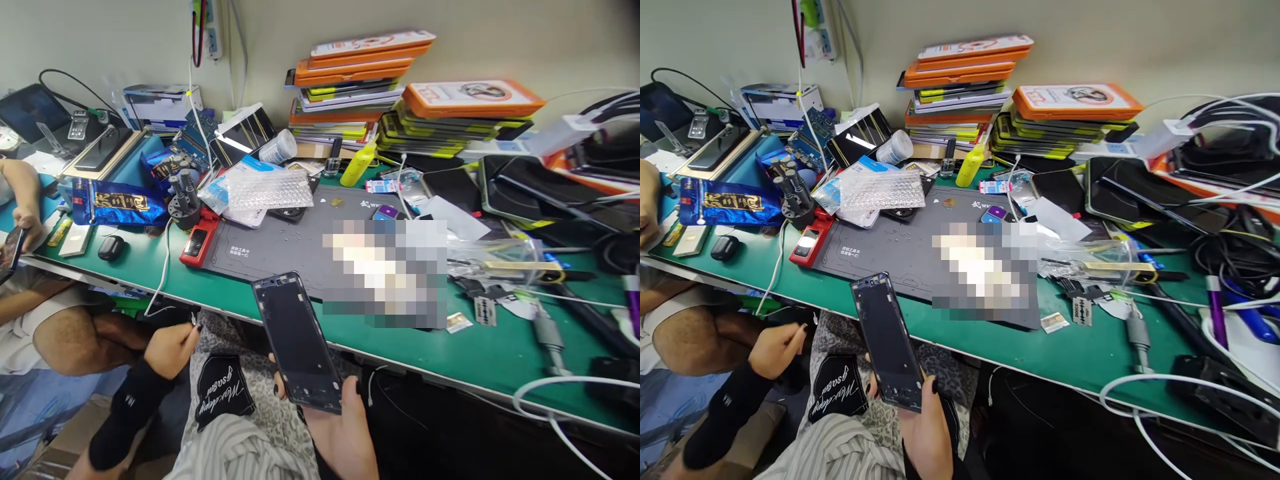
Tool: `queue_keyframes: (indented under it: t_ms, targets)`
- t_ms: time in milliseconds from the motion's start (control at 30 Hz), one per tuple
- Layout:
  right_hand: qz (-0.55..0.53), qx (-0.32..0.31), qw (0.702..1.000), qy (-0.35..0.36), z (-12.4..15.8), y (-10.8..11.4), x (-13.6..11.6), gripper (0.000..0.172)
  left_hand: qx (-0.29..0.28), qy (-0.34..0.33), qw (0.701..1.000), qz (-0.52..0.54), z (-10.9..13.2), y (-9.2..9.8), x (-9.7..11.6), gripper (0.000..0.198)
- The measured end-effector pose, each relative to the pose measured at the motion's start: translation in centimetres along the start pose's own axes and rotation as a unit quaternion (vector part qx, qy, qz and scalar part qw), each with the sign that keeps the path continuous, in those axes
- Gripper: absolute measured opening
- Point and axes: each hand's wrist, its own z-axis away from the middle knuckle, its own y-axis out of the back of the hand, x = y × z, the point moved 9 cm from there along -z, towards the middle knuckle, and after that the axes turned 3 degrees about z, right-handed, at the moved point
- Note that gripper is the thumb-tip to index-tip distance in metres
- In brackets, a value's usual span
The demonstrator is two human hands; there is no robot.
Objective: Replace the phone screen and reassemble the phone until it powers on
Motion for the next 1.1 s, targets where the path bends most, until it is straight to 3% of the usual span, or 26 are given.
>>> queue_keyframes:
  t_ms: [67, 167, 233, 333, 433, 500, 567, 733, 900, 1000, 1100]
  targets:
    - [-0.032, -0.028, 0.998, -0.035, -0.6, -0.4, -0.6, 0.068, -0.008, 0.022, 0.999, -0.034, 1.7, 1.9, -2.6, 0.032]
    - [-0.024, -0.162, 0.977, -0.137, -1.2, -2.3, -0.9, 0.083, -0.009, 0.067, 0.998, 0.011, 3.2, 3.0, -3.8, 0.028]
    - [-0.001, -0.268, 0.940, -0.212, -1.3, -3.7, -1.0, 0.088, -0.035, 0.067, 0.988, 0.137, 2.7, 1.7, -2.5, 0.042]
    - [0.028, -0.306, 0.906, -0.291, -2.6, -4.7, -1.5, 0.087, -0.114, 0.027, 0.942, 0.315, -0.1, -2.1, 1.5, 0.079]
    - [0.081, -0.277, 0.900, -0.327, -5.3, -5.2, -2.1, 0.088, -0.109, -0.068, 0.963, 0.239, -3.4, -4.1, 5.0, 0.090]
    - [0.125, -0.238, 0.912, -0.311, -7.9, -5.0, -2.9, 0.090, -0.079, -0.133, 0.983, 0.095, -5.3, -4.5, 6.6, 0.090]
    - [0.154, -0.199, 0.926, -0.282, -10.2, -4.5, -3.9, 0.088, -0.055, -0.185, 0.980, -0.054, -6.9, -4.6, 7.7, 0.089]
    - [0.179, -0.148, 0.951, -0.206, -12.8, -3.0, -5.7, 0.059, -0.038, -0.317, 0.904, -0.283, -9.9, -4.8, 9.8, 0.089]
    - [0.256, -0.116, 0.954, -0.106, -12.6, -2.1, -8.5, 0.037, -0.050, -0.419, 0.823, -0.381, -11.7, -6.2, 10.0, 0.072]
    - [0.351, -0.036, 0.935, -0.022, -12.5, -0.9, -11.0, 0.023, -0.030, -0.489, 0.770, -0.409, -12.1, -7.1, 10.4, 0.066]
    - [0.466, 0.072, 0.879, 0.074, -11.0, -0.1, -13.5, 0.019, -0.002, -0.509, 0.756, -0.412, -12.4, -7.5, 10.9, 0.062]
